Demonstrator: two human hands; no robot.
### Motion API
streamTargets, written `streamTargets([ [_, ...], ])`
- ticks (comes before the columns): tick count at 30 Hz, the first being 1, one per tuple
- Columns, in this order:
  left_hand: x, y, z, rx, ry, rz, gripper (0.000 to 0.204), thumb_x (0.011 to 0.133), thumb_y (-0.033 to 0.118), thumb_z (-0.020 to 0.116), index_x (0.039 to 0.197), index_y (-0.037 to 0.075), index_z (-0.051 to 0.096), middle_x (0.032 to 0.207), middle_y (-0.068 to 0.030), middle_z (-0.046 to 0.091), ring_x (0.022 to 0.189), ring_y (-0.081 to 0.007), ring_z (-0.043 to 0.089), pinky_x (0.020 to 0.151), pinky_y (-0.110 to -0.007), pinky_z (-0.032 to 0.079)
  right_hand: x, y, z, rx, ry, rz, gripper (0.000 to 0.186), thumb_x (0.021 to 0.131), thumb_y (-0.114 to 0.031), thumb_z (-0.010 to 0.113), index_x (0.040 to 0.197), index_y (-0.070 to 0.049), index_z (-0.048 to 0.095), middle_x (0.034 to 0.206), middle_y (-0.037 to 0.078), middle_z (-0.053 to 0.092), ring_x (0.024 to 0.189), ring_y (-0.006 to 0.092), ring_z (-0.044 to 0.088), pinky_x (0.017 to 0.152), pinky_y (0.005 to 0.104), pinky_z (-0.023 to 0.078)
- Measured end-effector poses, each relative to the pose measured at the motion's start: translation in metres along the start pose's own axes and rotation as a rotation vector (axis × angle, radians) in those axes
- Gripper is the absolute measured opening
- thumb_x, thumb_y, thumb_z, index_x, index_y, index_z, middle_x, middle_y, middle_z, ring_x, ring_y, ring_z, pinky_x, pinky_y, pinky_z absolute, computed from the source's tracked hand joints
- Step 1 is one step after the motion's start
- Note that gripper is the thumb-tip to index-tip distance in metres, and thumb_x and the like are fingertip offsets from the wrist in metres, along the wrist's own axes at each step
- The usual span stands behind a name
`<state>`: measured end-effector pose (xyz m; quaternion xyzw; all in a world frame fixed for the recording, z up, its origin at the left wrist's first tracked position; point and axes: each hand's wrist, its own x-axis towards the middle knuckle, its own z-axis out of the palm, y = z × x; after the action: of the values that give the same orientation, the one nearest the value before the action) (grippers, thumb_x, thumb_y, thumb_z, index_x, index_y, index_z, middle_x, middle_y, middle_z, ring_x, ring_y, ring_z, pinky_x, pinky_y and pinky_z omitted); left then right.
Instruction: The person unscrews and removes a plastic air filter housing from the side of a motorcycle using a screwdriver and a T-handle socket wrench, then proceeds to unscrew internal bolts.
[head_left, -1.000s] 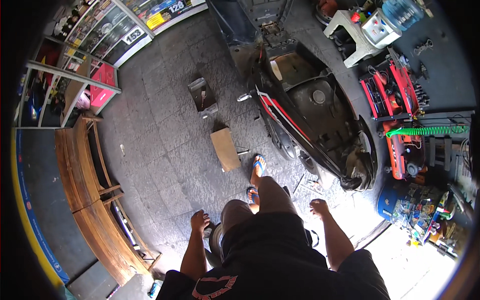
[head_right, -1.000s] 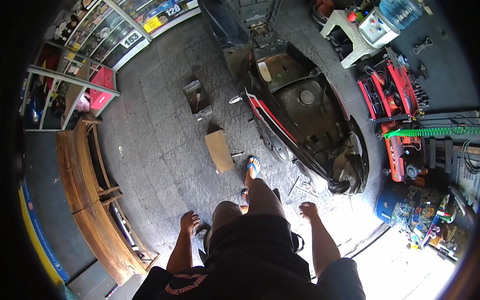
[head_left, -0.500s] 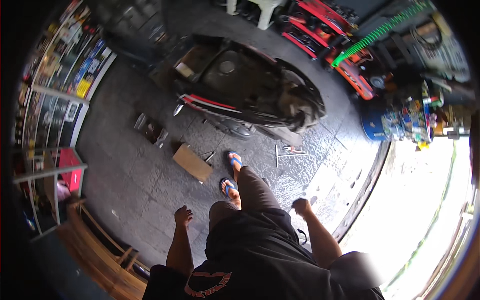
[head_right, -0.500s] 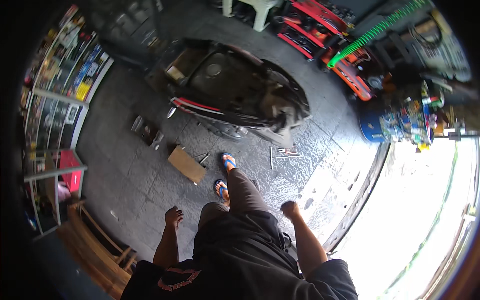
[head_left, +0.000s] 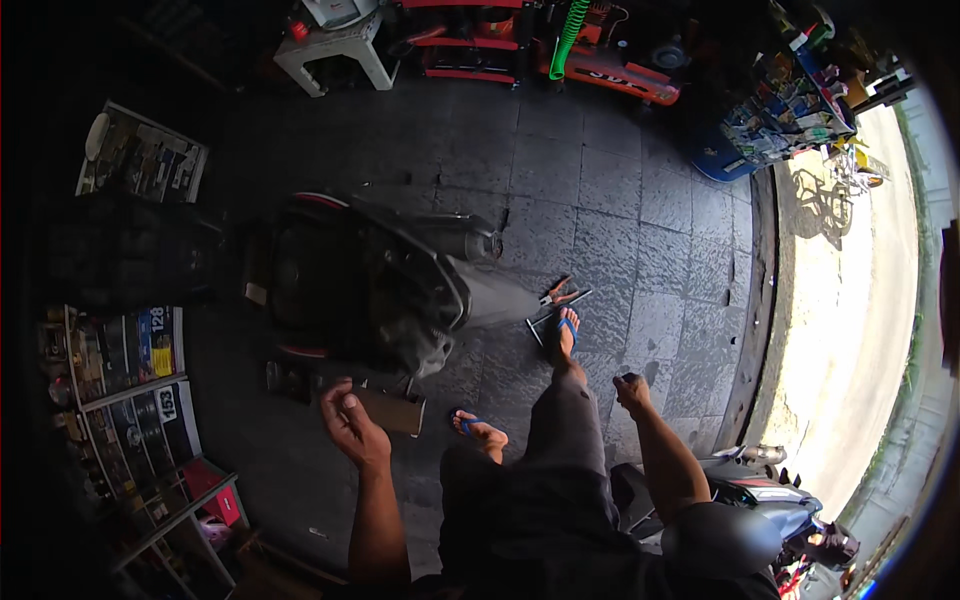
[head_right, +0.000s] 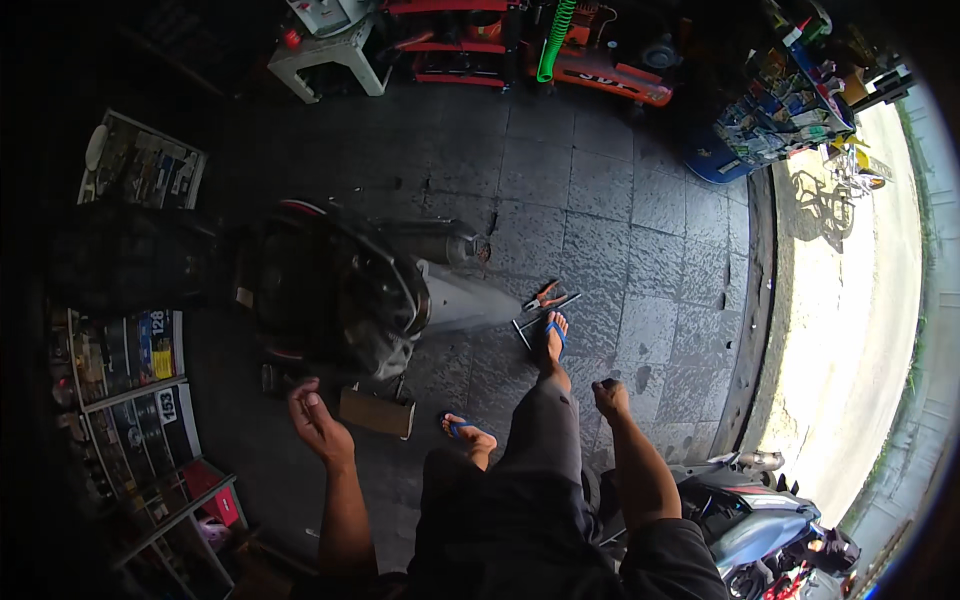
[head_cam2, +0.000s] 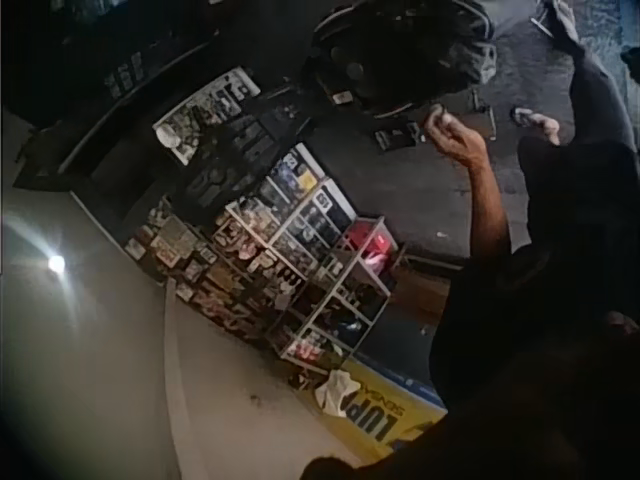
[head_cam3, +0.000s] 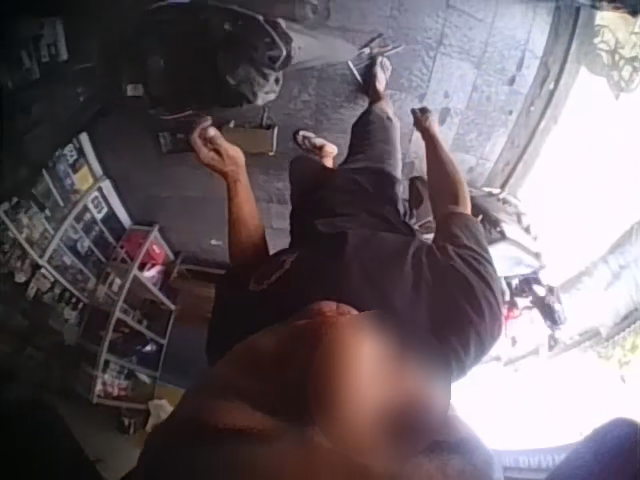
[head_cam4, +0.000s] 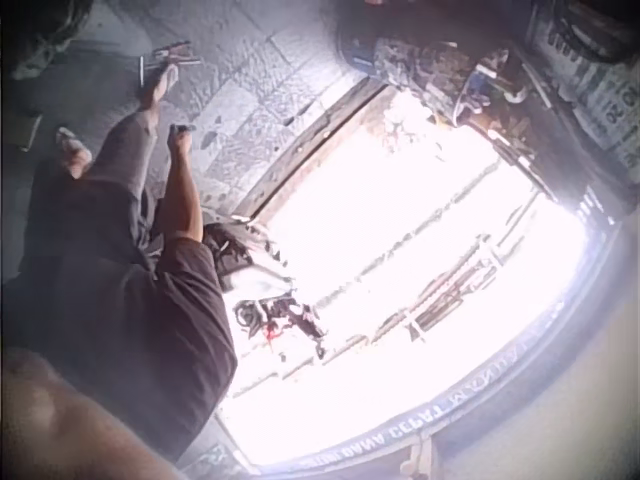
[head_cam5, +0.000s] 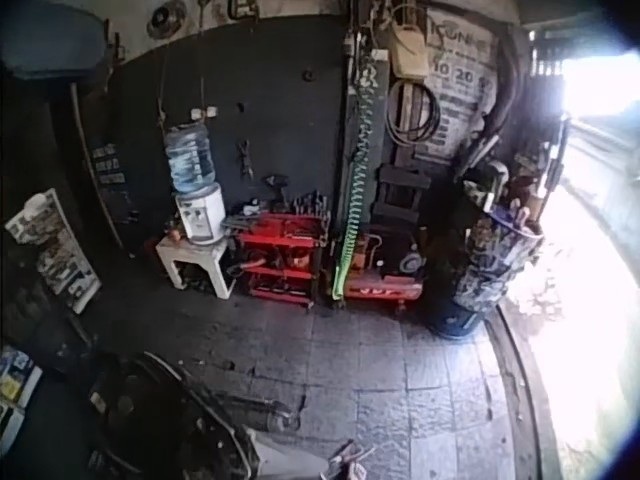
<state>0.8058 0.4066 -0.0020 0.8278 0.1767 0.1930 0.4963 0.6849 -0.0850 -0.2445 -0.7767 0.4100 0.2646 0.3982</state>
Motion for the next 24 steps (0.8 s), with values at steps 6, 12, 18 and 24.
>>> streamTargets([
  [6,0.055,0.086,0.141,0.435,-0.088,0.147,0.078,0.097,0.060,0.039,0.128,-0.011,0.048,0.132,-0.0251,0.050,0.123,-0.0344,0.051,0.106,-0.045,0.036,0.238,-0.085,0.082,-0.559,-0.109,-0.548,0.034,0.091,-0.026,0.049,0.078,0.002,0.064,0.083,0.028,0.066,0.077,0.0452,0.066,0.062,0.0507,0.052],
  [12,0.051,0.057,0.168,0.697,-0.161,-0.005,0.078,0.097,0.059,0.038,0.129,-0.011,0.048,0.133,-0.0247,0.051,0.122,-0.0343,0.051,0.106,-0.044,0.037,0.345,-0.032,0.222,-0.473,-0.045,-0.102,0.057,0.098,-0.030,0.031,0.137,0.010,0.043,0.146,0.031,0.042,0.140,0.0397,0.037,0.117,0.0483,0.024],
  [18,0.050,0.057,0.171,0.684,-0.110,-0.041,0.076,0.097,0.059,0.040,0.128,-0.010,0.050,0.131,-0.0233,0.052,0.118,-0.0345,0.052,0.103,-0.045,0.038,0.324,0.001,0.237,-0.694,0.066,-0.582,0.079,0.083,-0.020,0.048,0.146,0.016,0.015,0.148,0.038,0.026,0.142,0.0489,0.024,0.120,0.0537,0.010],
  [24,0.050,0.068,0.138,0.522,-0.067,-0.013,0.075,0.096,0.060,0.042,0.127,-0.008,0.051,0.128,-0.0219,0.054,0.115,-0.0347,0.053,0.100,-0.045,0.040,0.285,0.031,0.158,-1.045,-0.213,-0.640,0.024,0.081,-0.023,0.056,0.069,-0.006,0.067,0.071,0.018,0.070,0.070,0.0367,0.071,0.053,0.0466,0.052],
])
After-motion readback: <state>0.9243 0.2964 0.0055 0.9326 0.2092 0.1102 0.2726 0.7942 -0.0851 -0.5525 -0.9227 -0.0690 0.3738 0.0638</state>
